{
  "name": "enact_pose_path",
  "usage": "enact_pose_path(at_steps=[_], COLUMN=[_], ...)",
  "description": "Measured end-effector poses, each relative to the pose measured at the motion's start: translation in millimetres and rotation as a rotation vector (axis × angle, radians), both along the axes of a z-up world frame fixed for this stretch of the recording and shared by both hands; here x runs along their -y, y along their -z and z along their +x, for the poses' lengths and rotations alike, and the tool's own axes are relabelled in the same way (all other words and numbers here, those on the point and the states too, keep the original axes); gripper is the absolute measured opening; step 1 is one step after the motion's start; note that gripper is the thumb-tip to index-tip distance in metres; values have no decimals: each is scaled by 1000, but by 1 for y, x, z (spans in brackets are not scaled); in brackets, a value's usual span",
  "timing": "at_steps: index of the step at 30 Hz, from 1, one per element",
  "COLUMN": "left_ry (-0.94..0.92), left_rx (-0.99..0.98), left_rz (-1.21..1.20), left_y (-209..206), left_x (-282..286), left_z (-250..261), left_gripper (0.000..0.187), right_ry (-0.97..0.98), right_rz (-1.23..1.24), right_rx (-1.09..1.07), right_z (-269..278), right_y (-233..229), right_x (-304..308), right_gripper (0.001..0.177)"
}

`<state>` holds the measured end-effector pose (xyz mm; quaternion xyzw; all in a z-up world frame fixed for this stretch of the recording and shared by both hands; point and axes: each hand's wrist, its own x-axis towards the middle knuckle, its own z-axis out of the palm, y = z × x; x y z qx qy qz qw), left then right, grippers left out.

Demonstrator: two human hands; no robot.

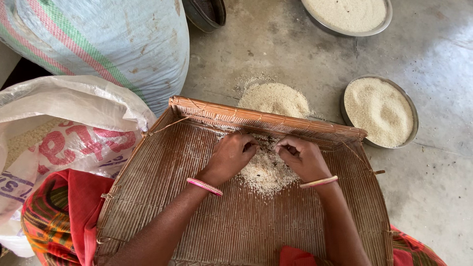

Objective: The person sits on the floor and manually sorts rice grains in a shallow woven winnowing tray, picking out dark impurities by hand. The cleaned rice remains in the tray while the removed debris is set aside.

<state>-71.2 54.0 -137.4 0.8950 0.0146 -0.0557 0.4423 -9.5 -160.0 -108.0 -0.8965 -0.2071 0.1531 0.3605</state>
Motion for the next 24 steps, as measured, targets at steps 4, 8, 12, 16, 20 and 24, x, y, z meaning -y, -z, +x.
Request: enact_pose_path(at_steps=[4, 8, 12, 16, 20, 24], left_ry=[-43, -92, -89, 75, 102, 96], left_rx=[22, -156, -237, -217, -232, -272], left_rz=[-162, -369, -699, -545, -494, -425], left_y=[2, 13, 24, 24, 17, 10], left_x=[-3, -7, -9, -5, -3, -4], left_z=[3, 7, 7, 3, 0, 1], left_gripper=[17, 20, 21, 19, 21, 24], right_ry=[36, 71, -85, -173, -167, -189], right_rz=[384, 417, 0, -102, -191, -198], right_rx=[-410, -590, -354, -259, -213, -183], right_z=[9, 11, 6, -4, -6, -5], right_y=[9, 12, 11, 10, 13, 14], right_x=[12, 19, 15, 10, 3, 1], right_gripper=[13, 19, 18, 22, 24, 22])
